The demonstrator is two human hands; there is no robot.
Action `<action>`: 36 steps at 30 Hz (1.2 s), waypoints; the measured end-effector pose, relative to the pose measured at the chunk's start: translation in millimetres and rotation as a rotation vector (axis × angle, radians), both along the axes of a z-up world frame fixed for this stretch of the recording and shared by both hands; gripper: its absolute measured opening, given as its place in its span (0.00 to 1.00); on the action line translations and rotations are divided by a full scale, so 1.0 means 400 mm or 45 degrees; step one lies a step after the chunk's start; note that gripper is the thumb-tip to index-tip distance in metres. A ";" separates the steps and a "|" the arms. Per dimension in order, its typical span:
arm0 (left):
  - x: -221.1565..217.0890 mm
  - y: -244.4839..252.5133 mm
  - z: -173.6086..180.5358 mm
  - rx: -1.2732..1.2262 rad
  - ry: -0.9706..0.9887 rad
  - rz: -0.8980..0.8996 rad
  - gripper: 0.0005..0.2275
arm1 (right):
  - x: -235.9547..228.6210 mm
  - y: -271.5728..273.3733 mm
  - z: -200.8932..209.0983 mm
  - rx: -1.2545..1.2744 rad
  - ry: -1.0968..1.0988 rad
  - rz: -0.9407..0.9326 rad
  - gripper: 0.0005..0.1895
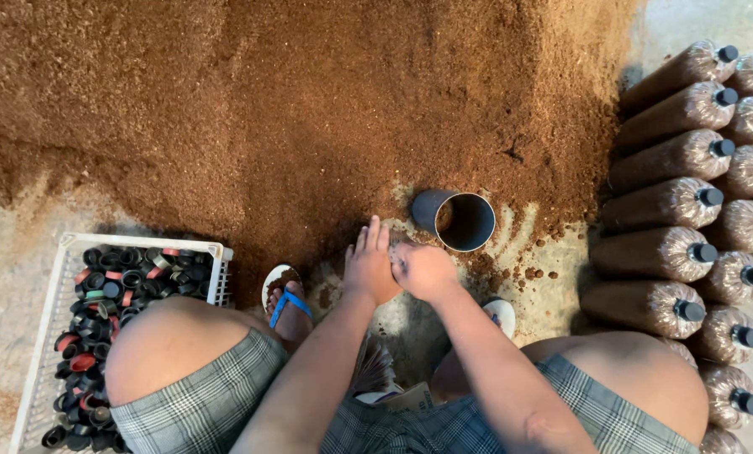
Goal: The person uses a cylindrical mold to scoop brown granular material from a large pile. They then remove the mold and use their hands to pack the material into a clear plastic bottle. Finally, they select a black cap from a nearby crate and screw it onto the bottle to seal it.
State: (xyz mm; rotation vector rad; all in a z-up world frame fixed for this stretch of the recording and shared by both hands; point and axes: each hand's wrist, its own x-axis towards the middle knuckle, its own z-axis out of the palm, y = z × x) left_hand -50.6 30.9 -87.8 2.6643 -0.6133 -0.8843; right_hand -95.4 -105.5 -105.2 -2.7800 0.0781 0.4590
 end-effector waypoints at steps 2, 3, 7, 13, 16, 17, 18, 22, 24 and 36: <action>0.004 0.001 -0.008 -0.048 -0.012 -0.037 0.42 | 0.015 0.007 0.044 0.054 0.051 -0.026 0.16; 0.006 0.000 -0.012 -0.096 -0.026 -0.073 0.43 | 0.022 0.009 0.066 0.109 0.098 -0.051 0.17; 0.006 0.001 -0.044 -0.068 -0.072 -0.111 0.43 | 0.036 -0.007 0.120 0.158 0.204 -0.069 0.20; -0.009 0.000 -0.084 -0.080 -0.150 -0.138 0.38 | 0.047 -0.034 0.107 0.042 0.250 -0.085 0.17; -0.018 -0.002 -0.146 -0.162 -0.287 -0.118 0.34 | 0.044 -0.018 0.103 0.057 0.228 -0.124 0.11; -0.019 -0.003 -0.174 -0.206 -0.388 -0.094 0.33 | 0.040 -0.016 0.087 0.026 0.178 -0.081 0.12; -0.023 -0.003 -0.202 -0.247 -0.488 -0.068 0.32 | 0.034 -0.013 0.072 -0.005 0.131 -0.036 0.12; -0.015 -0.014 -0.148 -0.163 -0.447 -0.081 0.30 | 0.024 -0.011 0.036 -0.042 0.021 -0.013 0.12; -0.005 -0.019 -0.091 -0.103 -0.160 -0.009 0.38 | 0.008 -0.011 0.015 -0.125 -0.168 0.049 0.10; 0.005 -0.028 -0.055 -0.148 -0.121 0.080 0.30 | 0.020 -0.018 0.157 0.465 0.005 -0.230 0.15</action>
